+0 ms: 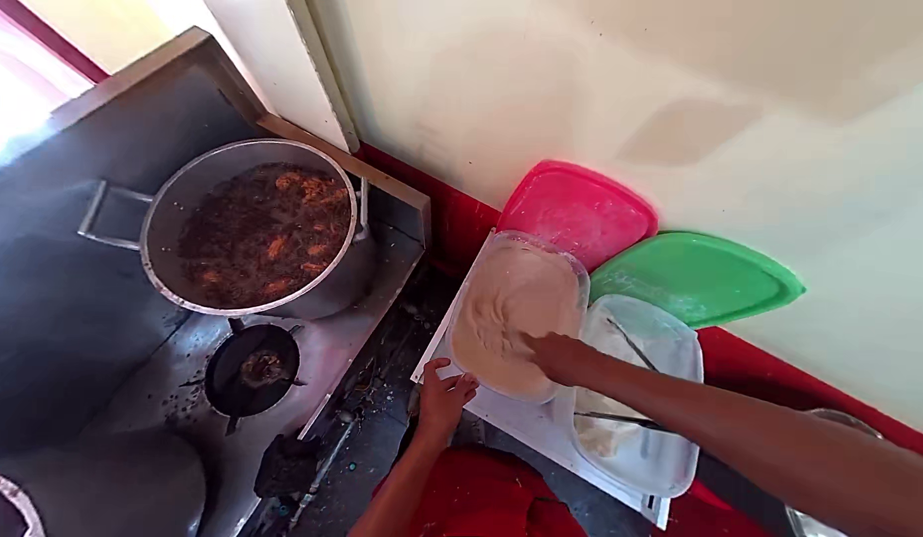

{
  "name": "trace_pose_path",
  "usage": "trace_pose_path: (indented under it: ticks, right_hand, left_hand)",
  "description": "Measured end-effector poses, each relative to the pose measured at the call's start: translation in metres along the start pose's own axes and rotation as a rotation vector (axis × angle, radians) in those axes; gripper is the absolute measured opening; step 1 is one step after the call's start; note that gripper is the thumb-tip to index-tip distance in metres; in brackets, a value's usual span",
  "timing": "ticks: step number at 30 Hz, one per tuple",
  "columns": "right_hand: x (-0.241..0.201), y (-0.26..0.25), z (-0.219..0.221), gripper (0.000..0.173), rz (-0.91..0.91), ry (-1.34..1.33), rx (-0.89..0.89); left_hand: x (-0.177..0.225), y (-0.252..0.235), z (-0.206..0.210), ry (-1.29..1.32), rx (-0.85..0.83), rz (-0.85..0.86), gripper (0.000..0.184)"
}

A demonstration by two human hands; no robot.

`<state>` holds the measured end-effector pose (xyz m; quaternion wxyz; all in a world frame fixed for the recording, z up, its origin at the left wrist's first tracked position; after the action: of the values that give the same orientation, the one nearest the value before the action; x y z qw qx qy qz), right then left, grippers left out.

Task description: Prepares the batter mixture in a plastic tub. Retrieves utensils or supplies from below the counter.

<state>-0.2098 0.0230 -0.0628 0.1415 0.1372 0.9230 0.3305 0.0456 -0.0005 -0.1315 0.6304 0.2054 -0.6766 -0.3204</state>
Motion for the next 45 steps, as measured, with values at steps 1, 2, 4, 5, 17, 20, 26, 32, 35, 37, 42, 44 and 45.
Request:
trace_pose_path:
  ticks: [1,2,4,5,17,20,26,32,35,37,42,44,45]
  right_hand:
    - [0.019,0.002,-0.007,0.051,-0.03,0.041,-0.011]
    - [0.037,-0.003,-0.016,0.049,-0.013,0.069,0.025]
    - [0.041,-0.025,-0.028,0.052,0.062,0.033,0.127]
    - [0.028,-0.026,-0.02,0.055,0.06,0.009,0.149]
    - [0.035,-0.01,-0.015,0.05,-0.259,0.282,0.049]
    - [0.034,-0.027,-0.046,0.053,-0.078,0.246,0.151]
    - [0.057,-0.024,-0.034,0.046,-0.266,0.333,0.042]
    - [0.025,-0.018,-0.016,0.052,-0.262,0.322,0.081]
    - [0.073,-0.027,-0.054,0.045,-0.202,0.402,0.066]
    - [0.047,-0.034,-0.066,0.051,-0.101,0.331,0.122]
    - [0.04,-0.007,-0.017,0.048,-0.265,0.376,-0.013]
    - [0.064,-0.019,-0.052,0.045,-0.142,0.401,0.036]
    - [0.058,-0.029,-0.066,0.048,-0.072,0.38,0.085]
  left_hand:
    - [-0.003,0.002,0.0,-0.003,0.006,0.027,0.056]
    - [-0.005,0.002,-0.001,-0.012,0.011,0.053,0.053]
    - [-0.003,-0.001,0.001,-0.032,0.026,0.094,0.049]
    - [-0.003,0.0,0.002,-0.041,0.031,0.095,0.049]
    - [-0.016,0.006,0.007,-0.019,0.146,0.131,0.057]
    - [-0.015,0.006,0.008,-0.013,0.143,0.139,0.057]
    - [-0.011,0.003,0.008,-0.065,0.092,0.079,0.048]
    - [-0.004,-0.001,0.008,-0.122,0.064,0.043,0.038]
    - [-0.003,0.002,0.007,-0.131,0.057,0.015,0.037]
    - [0.001,0.001,0.008,-0.141,0.054,0.01,0.036]
    - [-0.002,0.001,0.005,-0.135,0.021,-0.008,0.037]
    - [0.001,-0.001,0.004,-0.151,0.003,0.0,0.036]
    - [0.001,-0.001,0.003,-0.161,-0.007,0.0,0.036]
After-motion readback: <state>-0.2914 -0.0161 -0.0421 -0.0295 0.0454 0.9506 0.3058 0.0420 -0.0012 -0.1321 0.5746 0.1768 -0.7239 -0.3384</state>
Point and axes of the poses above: each hand's wrist, its own y-axis away from the middle knuckle, its own z-axis out of the palm, x = y × z, the point moved 3 cm from there along -y, towards the middle knuckle, and after that the axes turned 10 degrees about x, right-handed, at the moved point
